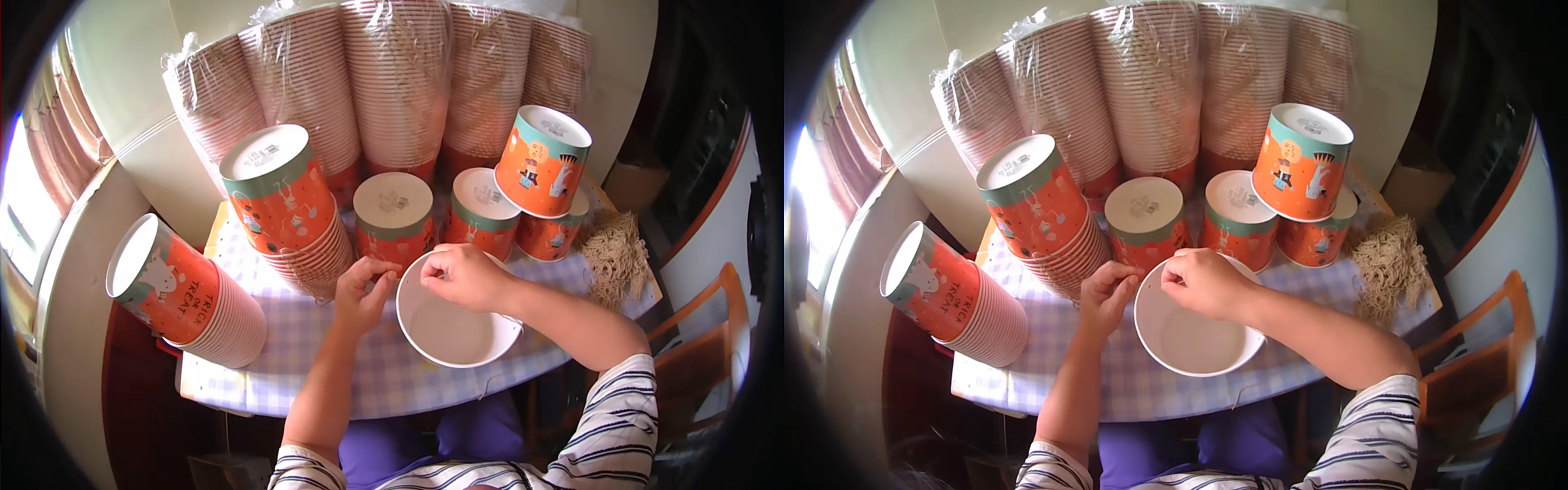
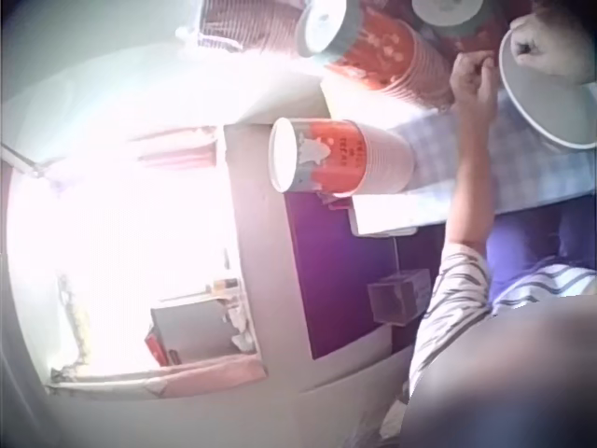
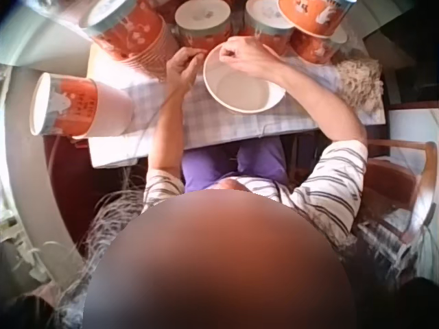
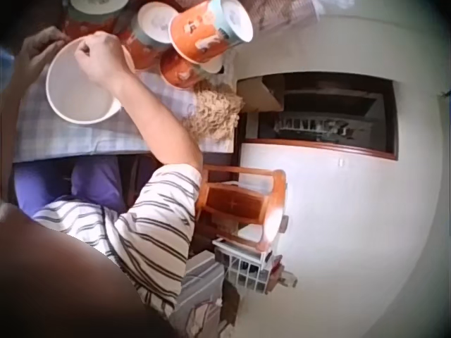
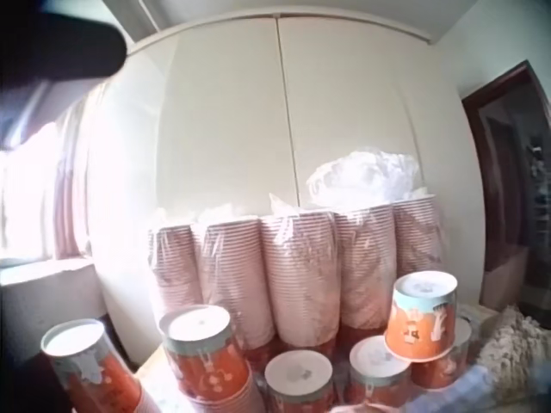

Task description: Attaching wire handles to paper buckets for food packaging.

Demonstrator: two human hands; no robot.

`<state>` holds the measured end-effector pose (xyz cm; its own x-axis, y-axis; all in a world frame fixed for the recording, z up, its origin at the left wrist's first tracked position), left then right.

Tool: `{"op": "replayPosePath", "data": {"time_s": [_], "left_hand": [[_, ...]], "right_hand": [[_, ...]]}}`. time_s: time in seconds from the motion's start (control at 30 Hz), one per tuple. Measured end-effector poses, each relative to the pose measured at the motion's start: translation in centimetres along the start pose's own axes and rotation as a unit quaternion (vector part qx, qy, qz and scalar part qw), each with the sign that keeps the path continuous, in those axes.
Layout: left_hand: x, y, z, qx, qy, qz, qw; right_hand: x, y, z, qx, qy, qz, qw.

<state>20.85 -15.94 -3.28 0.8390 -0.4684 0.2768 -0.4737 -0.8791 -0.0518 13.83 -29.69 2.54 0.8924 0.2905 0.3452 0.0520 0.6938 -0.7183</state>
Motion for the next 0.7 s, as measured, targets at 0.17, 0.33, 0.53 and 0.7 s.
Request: {"op": "replayPosePath", "data": {"time_s": [0.17, 0.33, 0.53, 0.7], "left_hand": [[0.1, 0.4, 0.1, -0.004, -0.036, 0.064, 0.997], [-0.4, 0.6, -1.2, 0.039, -0.004, 0.082, 0.996], [-0.4, 0.4, -1.2, 0.02, -0.046, 0.074, 0.996], [-0.3, 0.6, -0.9, 0.03, -0.038, 0.081, 0.996]], "right_hand": [[0.4, 0.4, 1.1, -0.028, -0.022, -0.009, 0.999], [0.4, 0.7, 1.0, -0.05, -0.03, -0.022, 0.998], [0.3, 0.7, 1.2, -0.038, -0.014, -0.018, 0.999], [0.2, 0.7, 1.5, -0.053, -0.031, -0.023, 0.998]]}}
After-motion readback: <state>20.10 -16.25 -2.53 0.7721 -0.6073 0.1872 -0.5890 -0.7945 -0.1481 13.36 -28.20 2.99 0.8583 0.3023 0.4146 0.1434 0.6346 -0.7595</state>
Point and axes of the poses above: each hand's wrist, its own x-axis towards the middle knuckle, its own y-axis out of the palm, z = x × y, the point moved 8 cm from there along x, towards the middle knuckle, and after that the axes turned 14 degrees about -y, right-handed, at the moved point
